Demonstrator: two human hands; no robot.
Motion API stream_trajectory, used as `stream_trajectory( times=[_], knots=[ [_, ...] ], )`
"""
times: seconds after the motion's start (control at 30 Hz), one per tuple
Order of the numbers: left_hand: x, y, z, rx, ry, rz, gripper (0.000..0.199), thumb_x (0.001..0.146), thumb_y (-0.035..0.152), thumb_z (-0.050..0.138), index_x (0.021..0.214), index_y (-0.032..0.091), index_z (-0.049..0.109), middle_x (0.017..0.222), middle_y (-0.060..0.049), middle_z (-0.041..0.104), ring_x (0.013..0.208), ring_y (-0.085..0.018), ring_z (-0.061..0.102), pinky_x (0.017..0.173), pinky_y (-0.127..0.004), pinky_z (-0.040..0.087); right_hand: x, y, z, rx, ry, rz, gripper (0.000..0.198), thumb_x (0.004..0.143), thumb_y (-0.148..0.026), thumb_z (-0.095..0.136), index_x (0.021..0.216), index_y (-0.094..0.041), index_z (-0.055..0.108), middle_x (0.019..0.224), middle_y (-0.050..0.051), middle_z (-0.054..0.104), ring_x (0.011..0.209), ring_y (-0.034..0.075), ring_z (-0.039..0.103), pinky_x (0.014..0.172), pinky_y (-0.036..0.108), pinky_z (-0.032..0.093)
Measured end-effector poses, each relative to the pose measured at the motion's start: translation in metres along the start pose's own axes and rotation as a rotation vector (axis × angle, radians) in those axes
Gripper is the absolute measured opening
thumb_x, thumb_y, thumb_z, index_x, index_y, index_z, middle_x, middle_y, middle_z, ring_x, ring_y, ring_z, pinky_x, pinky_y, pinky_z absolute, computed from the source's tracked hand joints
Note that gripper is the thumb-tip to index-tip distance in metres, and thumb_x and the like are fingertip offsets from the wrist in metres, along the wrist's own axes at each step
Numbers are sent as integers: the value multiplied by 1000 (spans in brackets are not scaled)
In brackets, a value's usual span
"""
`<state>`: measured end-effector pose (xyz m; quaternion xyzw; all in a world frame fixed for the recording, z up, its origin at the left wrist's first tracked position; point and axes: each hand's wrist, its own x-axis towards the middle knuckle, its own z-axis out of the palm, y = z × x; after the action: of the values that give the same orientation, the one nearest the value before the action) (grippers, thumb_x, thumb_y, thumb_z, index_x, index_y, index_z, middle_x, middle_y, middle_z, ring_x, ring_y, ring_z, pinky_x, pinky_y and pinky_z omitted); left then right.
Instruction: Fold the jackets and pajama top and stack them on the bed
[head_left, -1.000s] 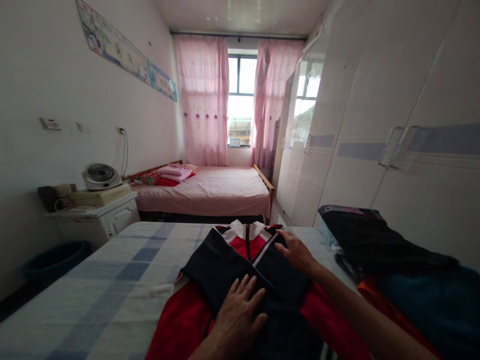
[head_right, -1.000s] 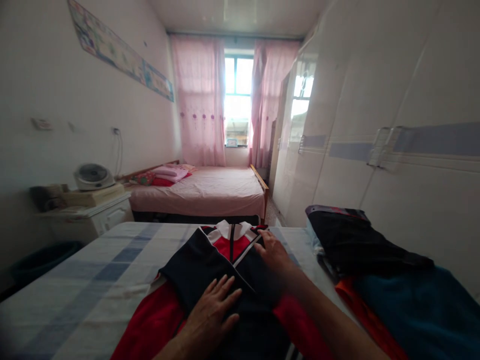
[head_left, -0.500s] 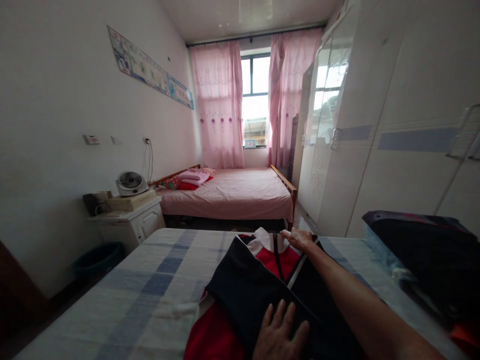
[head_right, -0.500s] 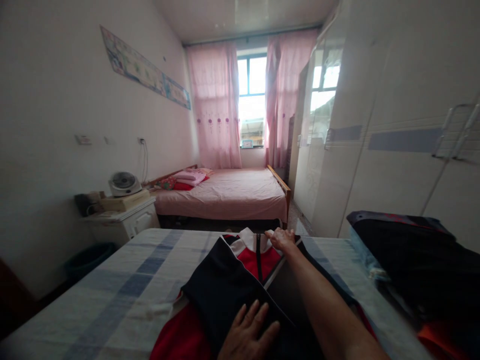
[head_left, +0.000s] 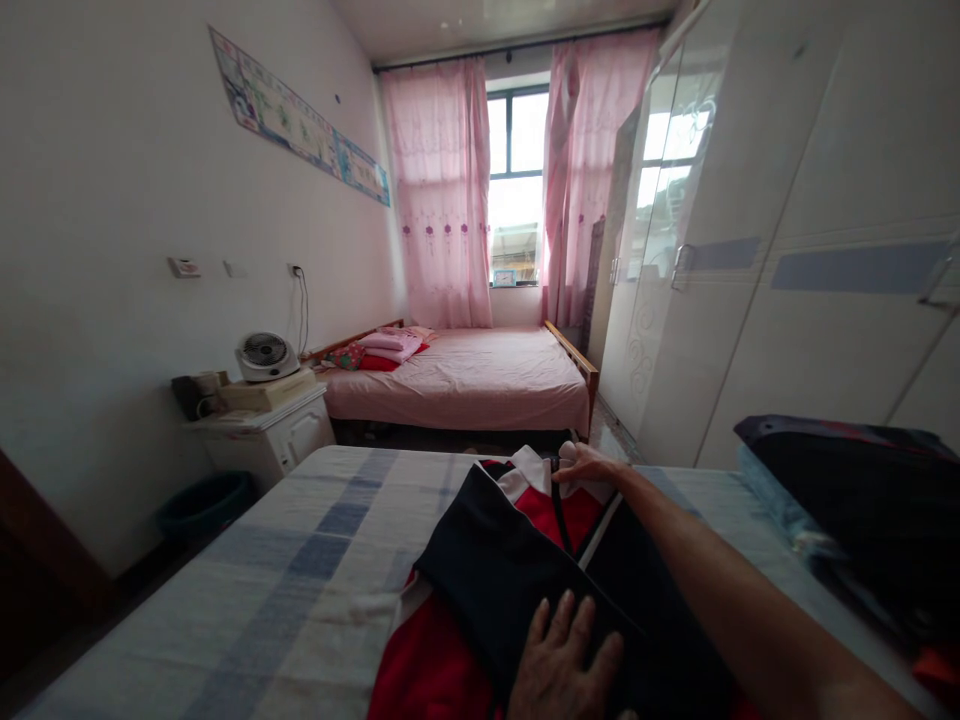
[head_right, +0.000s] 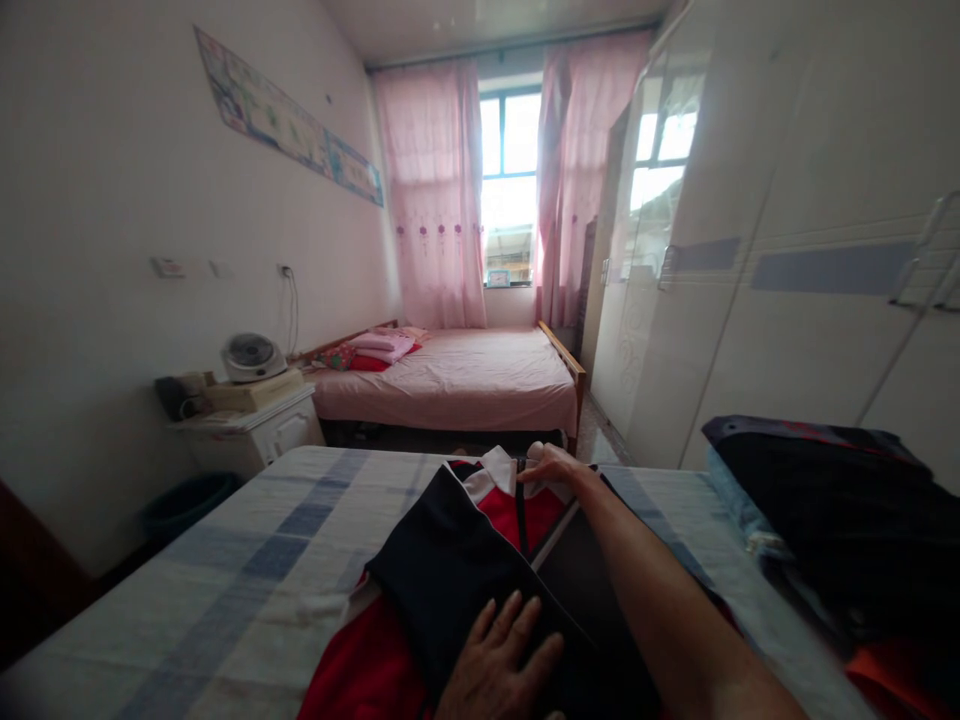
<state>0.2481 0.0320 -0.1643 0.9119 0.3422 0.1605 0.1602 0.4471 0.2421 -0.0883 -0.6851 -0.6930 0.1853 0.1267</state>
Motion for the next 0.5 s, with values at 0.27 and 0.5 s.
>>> stream_trajectory(
  times=[0.27, 0.5],
  knots=[
    [-7, 12, -12, -61, 1, -60, 59, 83, 59, 44, 136, 33, 39, 148, -10, 30, 137, -29, 23, 110, -52, 19, -11, -15, 9, -146, 53, -64, 27, 86, -37, 57, 100, -14, 60, 97, 3, 63, 84, 16, 61, 73, 33, 51],
    [-13, 24, -18, 35, 60, -75, 51, 87, 51, 43, 134, 31, 42, 146, -7, 35, 136, -27, 27, 111, -51, 20, -94, -49, -25, -222, 421, -285, 24, 80, -28, 56, 103, -23, 58, 103, 5, 66, 98, 22, 59, 79, 29, 42]
  ],
)
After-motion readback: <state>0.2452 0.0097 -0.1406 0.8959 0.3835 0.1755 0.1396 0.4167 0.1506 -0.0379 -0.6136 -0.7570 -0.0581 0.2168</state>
